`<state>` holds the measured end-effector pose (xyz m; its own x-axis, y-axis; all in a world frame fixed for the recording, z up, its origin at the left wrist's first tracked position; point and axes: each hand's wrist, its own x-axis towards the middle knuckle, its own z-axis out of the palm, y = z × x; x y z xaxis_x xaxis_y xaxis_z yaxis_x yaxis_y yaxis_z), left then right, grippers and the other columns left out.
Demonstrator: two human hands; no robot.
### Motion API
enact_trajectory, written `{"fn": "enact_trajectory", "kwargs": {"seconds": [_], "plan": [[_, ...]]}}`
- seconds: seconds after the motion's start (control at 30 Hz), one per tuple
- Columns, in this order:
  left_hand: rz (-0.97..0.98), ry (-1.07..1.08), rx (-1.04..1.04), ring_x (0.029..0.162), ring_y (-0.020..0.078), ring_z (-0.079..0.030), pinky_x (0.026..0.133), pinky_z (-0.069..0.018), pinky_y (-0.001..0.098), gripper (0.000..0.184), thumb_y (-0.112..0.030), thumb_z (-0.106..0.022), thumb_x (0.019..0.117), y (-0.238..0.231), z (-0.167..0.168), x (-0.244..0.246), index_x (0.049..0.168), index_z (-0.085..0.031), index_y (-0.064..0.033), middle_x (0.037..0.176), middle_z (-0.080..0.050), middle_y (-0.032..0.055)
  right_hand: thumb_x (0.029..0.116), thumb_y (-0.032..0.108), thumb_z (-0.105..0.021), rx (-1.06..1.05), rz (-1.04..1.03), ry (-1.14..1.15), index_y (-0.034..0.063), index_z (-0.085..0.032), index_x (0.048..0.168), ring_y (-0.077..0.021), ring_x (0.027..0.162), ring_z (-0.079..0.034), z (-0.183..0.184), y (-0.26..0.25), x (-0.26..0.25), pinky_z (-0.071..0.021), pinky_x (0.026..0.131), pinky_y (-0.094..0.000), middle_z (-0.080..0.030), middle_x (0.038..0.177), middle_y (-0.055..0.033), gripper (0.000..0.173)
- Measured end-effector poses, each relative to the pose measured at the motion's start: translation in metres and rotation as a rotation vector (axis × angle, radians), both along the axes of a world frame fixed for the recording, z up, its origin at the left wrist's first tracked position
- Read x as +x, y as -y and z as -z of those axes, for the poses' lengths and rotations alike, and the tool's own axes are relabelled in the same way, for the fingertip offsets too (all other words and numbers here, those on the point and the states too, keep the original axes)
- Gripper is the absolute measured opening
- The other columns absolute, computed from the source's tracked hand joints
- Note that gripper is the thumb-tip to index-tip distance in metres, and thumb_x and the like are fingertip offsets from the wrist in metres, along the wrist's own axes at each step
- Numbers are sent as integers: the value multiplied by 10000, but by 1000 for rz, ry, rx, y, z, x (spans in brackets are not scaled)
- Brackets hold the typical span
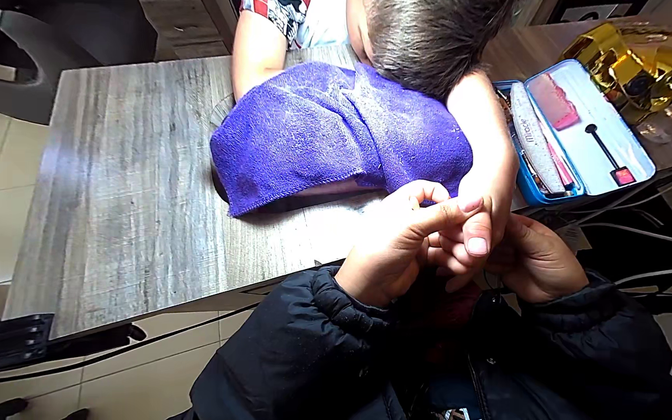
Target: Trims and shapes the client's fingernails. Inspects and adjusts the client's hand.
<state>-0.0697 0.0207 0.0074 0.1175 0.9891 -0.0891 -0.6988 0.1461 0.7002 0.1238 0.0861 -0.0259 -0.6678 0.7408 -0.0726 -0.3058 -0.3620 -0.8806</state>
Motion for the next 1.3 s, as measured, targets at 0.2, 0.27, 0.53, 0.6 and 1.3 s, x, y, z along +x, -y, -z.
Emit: {"fn": "enact_trajectory", "kwargs": {"seconds": [0.2,0.27,0.53,0.6,1.3], "plan": [[-11,-19,20,490,130,-649,465,-557,232,159,-2,-552,1004,-2,-3,4,855,-509,-37,631,-646,102,1026,269,-607,-9,40,54,157,-716,859,55,479,-431,0,7,0,-323,435,-107,-559,612,91,229],[-29,-53,10,475,126,-643,452,-546,228,169,20,-576,986,-3,-9,7,850,-493,-36,611,-643,103,1010,252,-627,-34,10,30,156,-718,837,45,493,-445,1,2,0,-330,440,-117,-572,628,82,218],[-60,-135,46,468,111,-618,432,-519,213,216,42,-630,953,-5,-18,14,840,-465,-38,585,-608,83,996,328,-643,-20,-60,-30,197,-712,776,51,485,-406,11,-1,2,-305,442,-128,-526,601,113,265],[-59,-151,44,474,108,-615,437,-518,212,213,36,-640,948,-5,-18,15,859,-463,-41,591,-602,79,995,332,-647,-24,-62,-40,193,-717,788,49,483,-406,13,-1,2,-304,440,-130,-521,597,113,258],[-79,-31,156,1120,140,-646,1018,-517,331,620,-484,-187,1109,28,27,-2,1250,-608,-51,1153,-674,60,992,222,-656,205,161,111,193,-660,724,68,447,-385,-22,20,-9,-311,433,-98,-508,539,120,269]]}}
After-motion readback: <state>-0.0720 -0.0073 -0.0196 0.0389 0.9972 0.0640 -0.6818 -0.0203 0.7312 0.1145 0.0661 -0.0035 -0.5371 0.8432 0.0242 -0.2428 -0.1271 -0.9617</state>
